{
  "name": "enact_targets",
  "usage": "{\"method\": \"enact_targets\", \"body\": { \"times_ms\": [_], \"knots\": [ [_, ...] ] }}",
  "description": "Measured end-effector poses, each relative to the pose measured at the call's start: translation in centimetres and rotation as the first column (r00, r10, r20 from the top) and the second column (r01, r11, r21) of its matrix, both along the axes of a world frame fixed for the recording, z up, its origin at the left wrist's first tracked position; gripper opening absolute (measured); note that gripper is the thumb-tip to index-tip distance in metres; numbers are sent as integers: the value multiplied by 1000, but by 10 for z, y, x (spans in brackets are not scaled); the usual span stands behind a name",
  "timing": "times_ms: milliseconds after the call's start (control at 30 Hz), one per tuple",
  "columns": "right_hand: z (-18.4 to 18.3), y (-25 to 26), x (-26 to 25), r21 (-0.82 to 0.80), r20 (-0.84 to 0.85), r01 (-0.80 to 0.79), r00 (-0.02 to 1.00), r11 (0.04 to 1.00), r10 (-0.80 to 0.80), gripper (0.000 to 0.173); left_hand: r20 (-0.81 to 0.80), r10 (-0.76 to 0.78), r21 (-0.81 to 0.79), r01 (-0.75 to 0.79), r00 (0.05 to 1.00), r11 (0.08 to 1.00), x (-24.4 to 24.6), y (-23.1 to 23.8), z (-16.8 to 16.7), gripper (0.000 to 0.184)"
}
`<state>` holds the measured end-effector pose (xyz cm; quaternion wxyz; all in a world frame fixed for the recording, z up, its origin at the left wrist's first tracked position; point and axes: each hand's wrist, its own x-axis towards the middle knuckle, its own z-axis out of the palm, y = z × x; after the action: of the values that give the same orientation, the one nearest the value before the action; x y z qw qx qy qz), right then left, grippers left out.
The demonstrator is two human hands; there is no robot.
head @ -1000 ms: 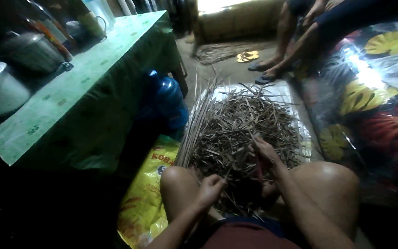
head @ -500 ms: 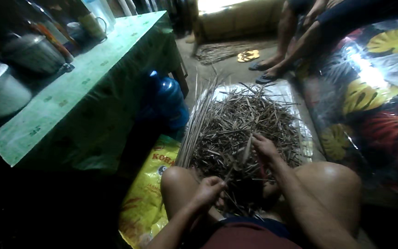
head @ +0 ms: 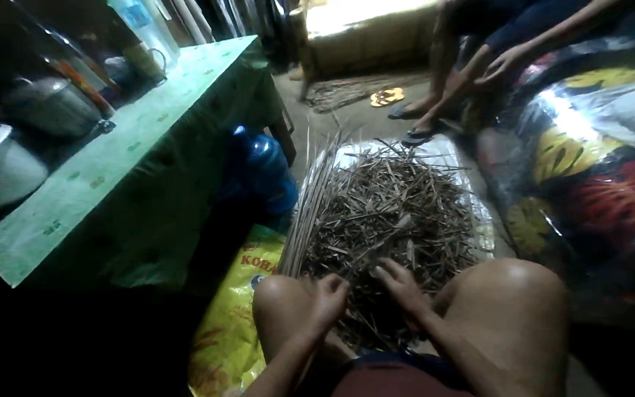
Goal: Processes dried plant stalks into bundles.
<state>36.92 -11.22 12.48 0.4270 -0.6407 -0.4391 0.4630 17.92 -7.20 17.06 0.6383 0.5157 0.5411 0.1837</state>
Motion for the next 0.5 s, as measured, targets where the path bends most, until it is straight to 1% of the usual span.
{"method": "enact_targets", "body": {
  "times_ms": [67, 167, 233, 367, 433, 500],
  "knots": [
    [7, -7, -8, 45, 2, -43, 999, 998, 42, 38, -48, -37, 20, 38, 998, 999, 4, -1, 2, 16],
    [7, -7, -16, 35, 19, -116, 993, 993, 116, 44, -108, -93, 53, 99, 990, 994, 9, -4, 6, 18],
    [5, -5, -19, 58, 37, -93, 995, 994, 91, 43, -143, -124, 102, 140, 982, 985, 11, -6, 5, 19],
    [-1, -2, -16, 110, 73, 21, 997, 994, -29, 41, -165, -156, 117, 176, 974, 977, 9, -12, 7, 19],
    [0, 0, -12, 96, 15, 81, 996, 992, -83, 39, -167, -162, 118, 183, 972, 976, 8, -15, 7, 20],
    [1, 2, -9, 62, -70, 84, 994, 995, -80, 39, -174, -166, 108, 186, 971, 977, 7, -16, 8, 20]
  ]
}}
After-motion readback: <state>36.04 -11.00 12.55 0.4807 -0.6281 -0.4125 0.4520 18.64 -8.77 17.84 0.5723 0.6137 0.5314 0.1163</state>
